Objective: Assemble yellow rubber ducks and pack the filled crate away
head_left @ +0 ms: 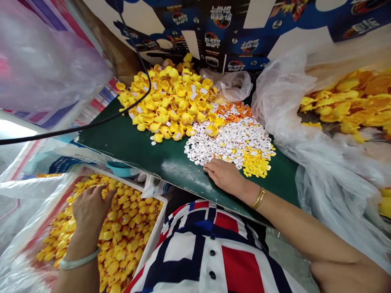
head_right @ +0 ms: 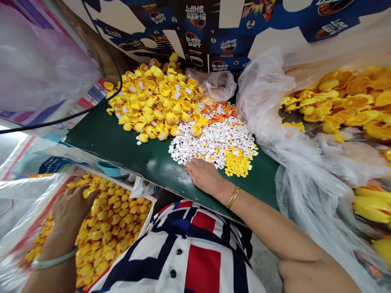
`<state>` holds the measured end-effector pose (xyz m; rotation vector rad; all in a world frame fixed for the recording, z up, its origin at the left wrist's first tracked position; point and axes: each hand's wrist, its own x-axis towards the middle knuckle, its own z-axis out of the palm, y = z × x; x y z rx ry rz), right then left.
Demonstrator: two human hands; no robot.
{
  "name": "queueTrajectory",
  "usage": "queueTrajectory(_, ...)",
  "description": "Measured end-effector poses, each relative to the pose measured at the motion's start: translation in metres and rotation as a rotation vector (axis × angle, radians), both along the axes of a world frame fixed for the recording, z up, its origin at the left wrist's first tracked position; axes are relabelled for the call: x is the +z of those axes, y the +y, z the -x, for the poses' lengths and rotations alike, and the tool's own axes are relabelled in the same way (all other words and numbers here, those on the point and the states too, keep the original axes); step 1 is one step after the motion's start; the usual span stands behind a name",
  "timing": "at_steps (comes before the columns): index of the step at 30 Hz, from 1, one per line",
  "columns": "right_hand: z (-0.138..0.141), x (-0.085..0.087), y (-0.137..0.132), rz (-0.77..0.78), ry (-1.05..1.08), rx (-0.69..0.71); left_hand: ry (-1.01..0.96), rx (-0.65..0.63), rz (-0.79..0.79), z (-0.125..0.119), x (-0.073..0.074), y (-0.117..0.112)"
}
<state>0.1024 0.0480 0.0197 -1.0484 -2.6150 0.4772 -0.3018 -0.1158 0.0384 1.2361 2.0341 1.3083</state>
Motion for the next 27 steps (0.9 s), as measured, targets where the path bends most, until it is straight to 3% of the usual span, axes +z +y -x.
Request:
queueTrajectory(2,0.008,0.001,0.003,-0.046,-0.121,-0.019,0.058,-0.112,-0.047,-0.010,-0.004,0.010)
queueTrajectory(4,0.013,0.001,0.001,-0.065,-0.198,-0.037,0.204,-0.164,-0.009,-0.044,-0.004,0.042)
queueTrajectory(6,0.013,-0.001,-0.001,-0.064,-0.224,-0.036,0.301,-0.257,0.004,-0.089,0.000,0.087)
queueTrajectory(10,0.005,-0.012,-0.004,-0.088,-0.147,-0.051,0.375,-0.608,-0.060,-0.179,0.015,0.184)
queueTrajectory(12,-0.001,-0.020,-0.003,-0.104,-0.056,-0.083,0.478,-0.639,-0.037,-0.213,0.016,0.221)
queueTrajectory(15,-0.008,-0.028,0.002,-0.085,0.081,-0.111,0.662,-0.595,0.026,-0.245,0.009,0.254)
queueTrajectory(19,-0.017,-0.027,0.012,0.011,0.263,-0.130,0.712,-0.579,0.028,-0.254,-0.003,0.266)
queueTrajectory(21,-0.026,-0.020,0.019,0.083,0.420,-0.221,0.660,-0.600,-0.040,-0.248,-0.004,0.262)
queueTrajectory(24,-0.041,-0.008,0.031,0.222,0.736,-0.446,0.662,-0.665,-0.216,-0.243,-0.001,0.243)
queueTrajectory(27,-0.049,-0.001,0.040,0.265,1.000,-0.600,0.818,-0.686,-0.372,-0.252,-0.002,0.214)
